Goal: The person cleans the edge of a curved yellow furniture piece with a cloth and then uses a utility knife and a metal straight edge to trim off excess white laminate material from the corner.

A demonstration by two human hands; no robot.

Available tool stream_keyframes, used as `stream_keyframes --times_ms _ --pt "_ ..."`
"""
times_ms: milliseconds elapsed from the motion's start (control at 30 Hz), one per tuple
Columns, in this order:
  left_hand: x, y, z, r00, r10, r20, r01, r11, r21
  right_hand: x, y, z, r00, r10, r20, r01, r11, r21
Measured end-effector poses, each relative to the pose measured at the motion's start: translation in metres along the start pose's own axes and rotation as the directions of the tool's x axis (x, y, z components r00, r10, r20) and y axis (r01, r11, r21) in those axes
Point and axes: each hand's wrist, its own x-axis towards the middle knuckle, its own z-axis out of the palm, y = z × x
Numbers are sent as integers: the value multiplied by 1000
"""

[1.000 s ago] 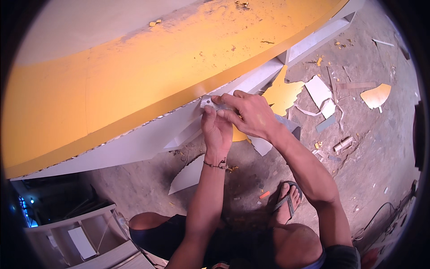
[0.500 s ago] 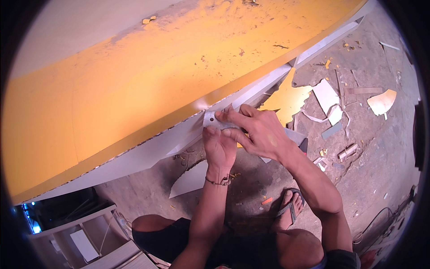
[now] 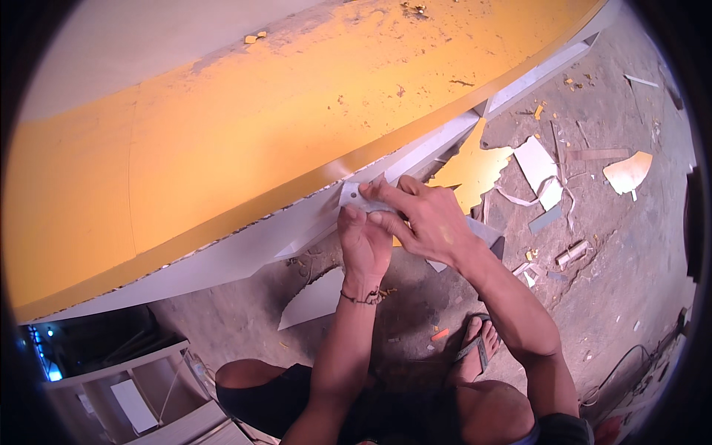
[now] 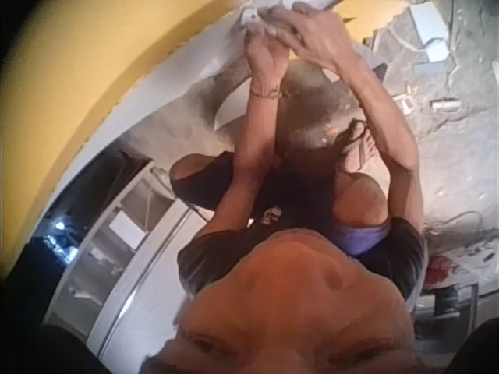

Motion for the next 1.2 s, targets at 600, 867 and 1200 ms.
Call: stream_keyframes --times_ms 600,867,1200 --pt "16 -7 3 989 23 -144 -25 1000 -11 17 9 -6 997 -66 -34 64 996 -69" --pt "15 -14 2 997 7 -76 -11 999 -47 11 12 -12 998 -59 -19 59 998 -36" --pt "18 -20 19 998 -5 -64 6 1000 16 2 24 -14 1000 -22 -6 22 997 -75"
